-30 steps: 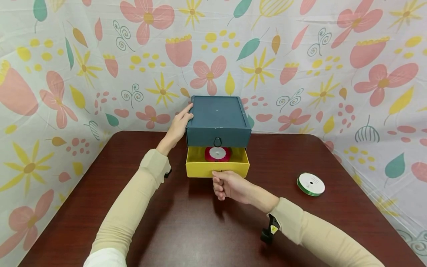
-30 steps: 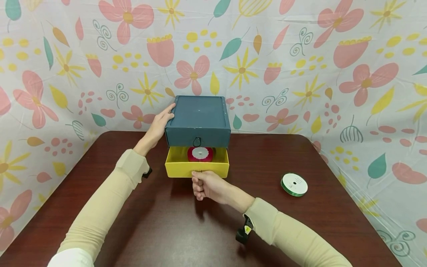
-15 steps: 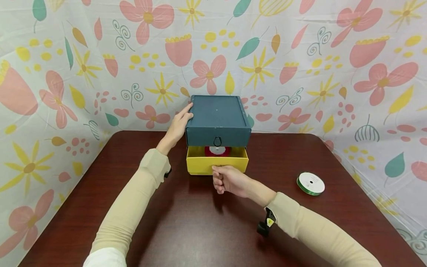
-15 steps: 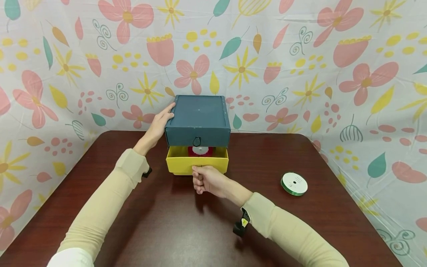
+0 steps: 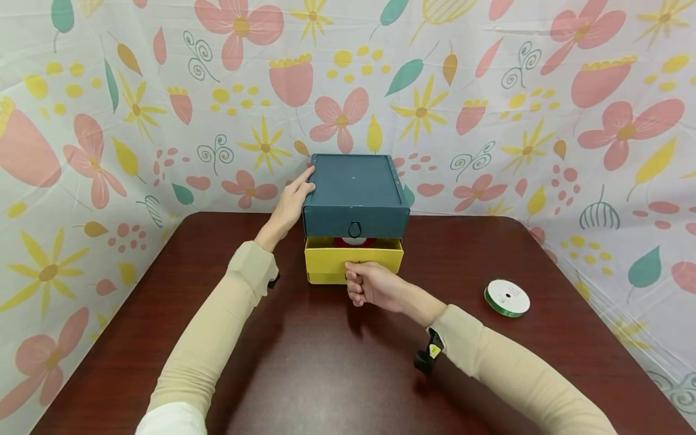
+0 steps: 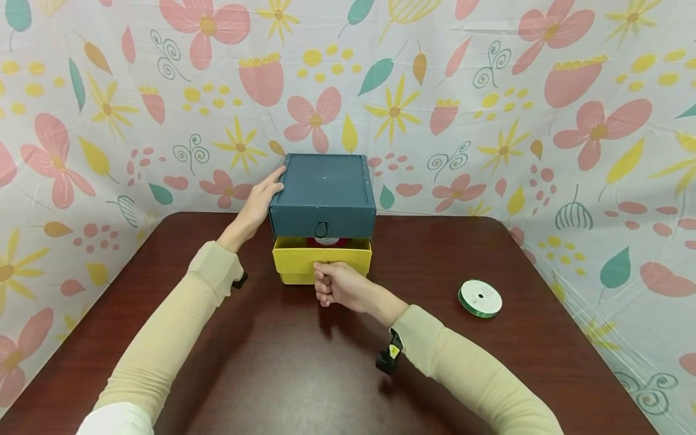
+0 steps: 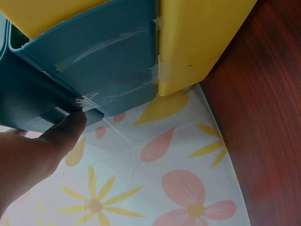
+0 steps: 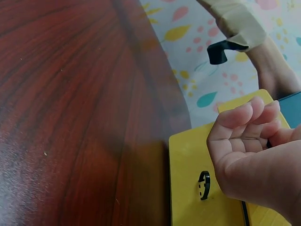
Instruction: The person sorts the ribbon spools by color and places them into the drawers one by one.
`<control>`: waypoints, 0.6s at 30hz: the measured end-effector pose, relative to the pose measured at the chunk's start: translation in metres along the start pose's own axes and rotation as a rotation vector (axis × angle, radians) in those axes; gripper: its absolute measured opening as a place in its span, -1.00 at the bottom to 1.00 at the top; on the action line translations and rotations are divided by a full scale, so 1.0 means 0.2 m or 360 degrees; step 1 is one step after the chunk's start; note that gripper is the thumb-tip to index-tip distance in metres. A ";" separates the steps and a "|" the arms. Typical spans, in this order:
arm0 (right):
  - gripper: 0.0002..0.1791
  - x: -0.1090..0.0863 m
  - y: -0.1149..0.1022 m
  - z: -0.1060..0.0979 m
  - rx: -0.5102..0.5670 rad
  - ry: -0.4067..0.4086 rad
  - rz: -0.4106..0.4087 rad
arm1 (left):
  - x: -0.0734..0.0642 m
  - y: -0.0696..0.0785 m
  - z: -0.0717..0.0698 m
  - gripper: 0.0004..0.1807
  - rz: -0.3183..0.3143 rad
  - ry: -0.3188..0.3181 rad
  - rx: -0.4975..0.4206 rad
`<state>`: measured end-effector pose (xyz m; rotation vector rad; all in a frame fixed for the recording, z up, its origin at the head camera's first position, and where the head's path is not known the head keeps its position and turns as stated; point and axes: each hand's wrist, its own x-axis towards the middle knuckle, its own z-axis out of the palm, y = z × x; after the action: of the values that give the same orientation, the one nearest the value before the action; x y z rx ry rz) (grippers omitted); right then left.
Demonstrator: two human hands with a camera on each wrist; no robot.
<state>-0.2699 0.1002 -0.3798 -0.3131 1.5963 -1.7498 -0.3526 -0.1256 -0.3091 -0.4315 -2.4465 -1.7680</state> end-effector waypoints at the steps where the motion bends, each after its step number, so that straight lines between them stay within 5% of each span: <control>1: -0.59 0.00 0.00 0.00 -0.0002 -0.0003 -0.0002 | 0.00 0.00 0.00 -0.42 -0.0001 -0.0002 0.0000; 8: -0.59 0.03 -0.01 -0.01 0.0018 -0.0008 -0.0002 | -0.01 0.02 -0.01 -0.41 -0.0041 -0.0057 -0.0036; 18: -0.59 0.07 -0.04 -0.04 0.0029 0.0012 0.0012 | -0.10 0.16 -0.02 -0.40 -0.0030 -0.0082 0.0000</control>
<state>-0.2870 0.0978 -0.3786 -0.2916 1.5835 -1.7607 -0.3245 -0.1228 -0.2839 -0.4610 -2.4936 -1.7859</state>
